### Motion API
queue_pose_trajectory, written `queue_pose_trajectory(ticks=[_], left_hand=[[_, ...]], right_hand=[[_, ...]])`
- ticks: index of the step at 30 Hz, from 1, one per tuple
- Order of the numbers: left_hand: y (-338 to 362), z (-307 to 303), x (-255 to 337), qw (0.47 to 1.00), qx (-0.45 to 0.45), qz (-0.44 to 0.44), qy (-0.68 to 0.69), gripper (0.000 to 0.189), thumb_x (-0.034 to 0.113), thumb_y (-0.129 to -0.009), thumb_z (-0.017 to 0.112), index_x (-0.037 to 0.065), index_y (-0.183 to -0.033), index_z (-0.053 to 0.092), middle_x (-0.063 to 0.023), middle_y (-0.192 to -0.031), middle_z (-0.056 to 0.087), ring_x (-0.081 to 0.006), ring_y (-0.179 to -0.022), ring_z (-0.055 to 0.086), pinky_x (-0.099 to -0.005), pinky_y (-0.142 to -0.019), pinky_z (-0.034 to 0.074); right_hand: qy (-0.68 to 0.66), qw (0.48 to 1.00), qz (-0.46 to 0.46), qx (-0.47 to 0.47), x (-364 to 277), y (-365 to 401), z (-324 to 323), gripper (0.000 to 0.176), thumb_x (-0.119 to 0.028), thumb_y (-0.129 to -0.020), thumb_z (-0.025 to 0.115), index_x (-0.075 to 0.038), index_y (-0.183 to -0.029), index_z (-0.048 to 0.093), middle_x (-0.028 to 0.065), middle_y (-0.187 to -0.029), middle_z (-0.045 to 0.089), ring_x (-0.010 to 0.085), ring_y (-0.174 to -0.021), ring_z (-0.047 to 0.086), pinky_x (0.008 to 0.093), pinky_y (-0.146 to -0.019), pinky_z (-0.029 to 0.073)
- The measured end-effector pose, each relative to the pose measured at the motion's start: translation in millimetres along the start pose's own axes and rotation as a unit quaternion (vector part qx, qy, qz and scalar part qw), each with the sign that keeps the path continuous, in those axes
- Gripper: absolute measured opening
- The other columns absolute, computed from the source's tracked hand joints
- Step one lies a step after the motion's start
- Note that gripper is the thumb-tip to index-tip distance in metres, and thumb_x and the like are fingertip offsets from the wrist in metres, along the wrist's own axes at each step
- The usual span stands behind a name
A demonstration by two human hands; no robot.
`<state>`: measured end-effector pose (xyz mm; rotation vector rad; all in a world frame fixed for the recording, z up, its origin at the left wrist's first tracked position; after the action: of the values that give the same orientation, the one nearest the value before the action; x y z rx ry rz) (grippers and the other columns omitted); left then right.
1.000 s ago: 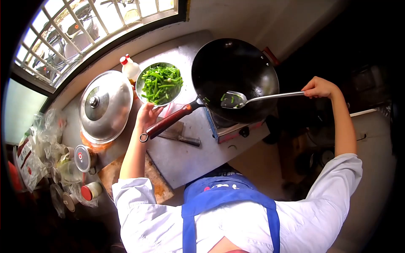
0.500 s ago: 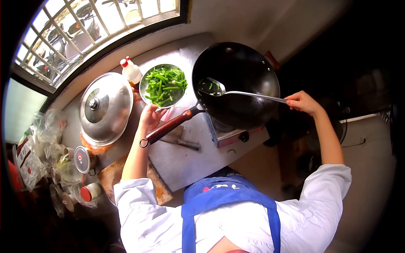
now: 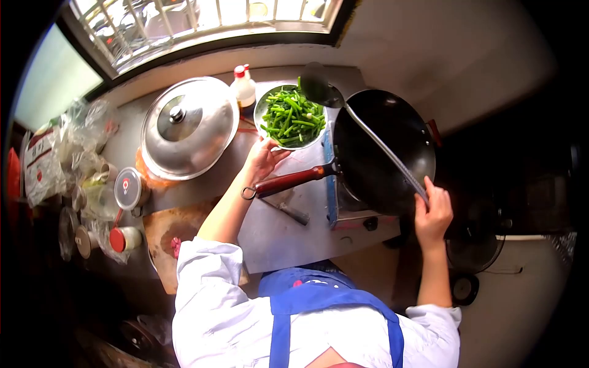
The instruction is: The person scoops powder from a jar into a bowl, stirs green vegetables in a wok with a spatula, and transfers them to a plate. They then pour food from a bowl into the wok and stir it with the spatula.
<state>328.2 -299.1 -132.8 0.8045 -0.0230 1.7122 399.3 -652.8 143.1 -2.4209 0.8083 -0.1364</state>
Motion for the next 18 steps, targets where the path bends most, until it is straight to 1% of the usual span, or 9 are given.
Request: queue_pose_trajectory(ticks=[6,7,9,10,11,14,16,17,18], left_hand=[[45.8,-22.1,31.6,0.997,0.065,0.045,-0.004,0.053,-0.002,-0.080,0.049,0.009,-0.131,0.042,-0.0136,-0.115,0.063,-0.0299,-0.093,0.069,-0.0418,-0.083,0.060],[55.7,-20.0,40.6,0.996,0.058,0.058,-0.046,0.045,0.000,-0.084,0.047,0.007,-0.129,0.042,-0.0148,-0.117,0.062,-0.0294,-0.102,0.067,-0.0450,-0.089,0.059],[72.6,-14.2,55.2,0.994,0.056,0.068,-0.057,0.045,0.000,-0.084,0.047,0.007,-0.128,0.043,-0.0146,-0.118,0.063,-0.0296,-0.102,0.068,-0.0437,-0.088,0.059],[76.9,-14.9,60.1,0.994,0.061,0.068,-0.056,0.043,0.000,-0.084,0.047,0.006,-0.127,0.044,-0.0144,-0.117,0.064,-0.0297,-0.102,0.068,-0.0422,-0.087,0.060],[84.0,-13.6,65.9,0.994,0.071,0.076,-0.047,0.040,-0.001,-0.084,0.046,0.002,-0.124,0.046,-0.0158,-0.117,0.064,-0.0300,-0.103,0.067,-0.0432,-0.089,0.059],[91.6,-12.9,81.0,0.994,0.057,0.097,-0.016,0.039,-0.002,-0.084,0.044,-0.002,-0.123,0.046,-0.0179,-0.117,0.063,-0.0304,-0.104,0.067,-0.0460,-0.095,0.057],[99.8,-9.5,92.1,0.993,0.066,0.098,-0.028,0.038,-0.001,-0.085,0.044,-0.003,-0.123,0.047,-0.0180,-0.119,0.062,-0.0304,-0.105,0.067,-0.0430,-0.095,0.057],[105.3,-6.1,96.7,0.991,0.072,0.102,-0.036,0.037,-0.001,-0.085,0.044,-0.003,-0.122,0.047,-0.0180,-0.119,0.062,-0.0305,-0.105,0.066,-0.0421,-0.095,0.057],[112.6,-3.6,101.2,0.990,0.075,0.113,-0.035,0.038,-0.001,-0.085,0.043,-0.004,-0.123,0.048,-0.0179,-0.119,0.063,-0.0303,-0.106,0.066,-0.0417,-0.095,0.057]], right_hand=[[-0.066,0.996,0.060,0.013,-53.3,26.9,18.3,0.022,-0.002,-0.083,0.068,-0.001,-0.105,0.067,0.0127,-0.090,0.063,0.0305,-0.080,0.060,0.0382,-0.072,0.050],[-0.103,0.992,0.076,0.012,-61.2,30.0,24.3,0.020,-0.001,-0.084,0.067,-0.001,-0.103,0.063,0.0140,-0.093,0.064,0.0305,-0.082,0.060,0.0373,-0.071,0.050],[-0.156,0.972,0.160,-0.071,-70.5,37.8,39.6,0.019,-0.001,-0.085,0.065,-0.001,-0.103,0.057,0.0131,-0.088,0.065,0.0266,-0.078,0.064,0.0354,-0.069,0.051],[-0.319,0.893,0.265,-0.173,-66.0,53.1,57.0,0.020,-0.003,-0.088,0.063,-0.002,-0.105,0.053,0.0105,-0.080,0.066,0.0219,-0.069,0.066,0.0325,-0.064,0.051],[-0.323,0.884,0.270,-0.202,-68.3,56.4,62.4,0.019,-0.005,-0.089,0.062,-0.002,-0.105,0.052,0.0077,-0.073,0.065,0.0187,-0.061,0.065,0.0303,-0.060,0.050],[-0.281,0.911,0.218,-0.207,-97.2,44.5,51.3,0.025,-0.006,-0.091,0.061,0.000,-0.114,0.054,0.0081,-0.075,0.066,0.0170,-0.062,0.065,0.0289,-0.059,0.049],[-0.302,0.911,0.233,-0.156,-111.6,42.5,43.2,0.039,-0.008,-0.091,0.063,0.003,-0.127,0.052,0.0079,-0.074,0.064,0.0141,-0.062,0.062,0.0288,-0.060,0.049],[-0.321,0.924,0.164,-0.128,-120.7,40.9,38.4,0.045,-0.010,-0.094,0.061,0.003,-0.136,0.048,0.0062,-0.075,0.062,0.0130,-0.063,0.058,0.0273,-0.060,0.048],[-0.351,0.921,0.139,-0.097,-122.6,47.3,40.0,0.043,-0.010,-0.096,0.060,0.004,-0.135,0.049,0.0058,-0.078,0.062,0.0125,-0.064,0.058,0.0254,-0.061,0.048]])
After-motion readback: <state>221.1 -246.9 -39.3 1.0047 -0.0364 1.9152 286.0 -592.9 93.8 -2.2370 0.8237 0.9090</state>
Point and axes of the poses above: each hand's wrist, its own y-axis away from the middle knuckle, its own z-axis out of the palm, x = y × z, the point moved 6 cm from there along -y, towards the middle knuckle
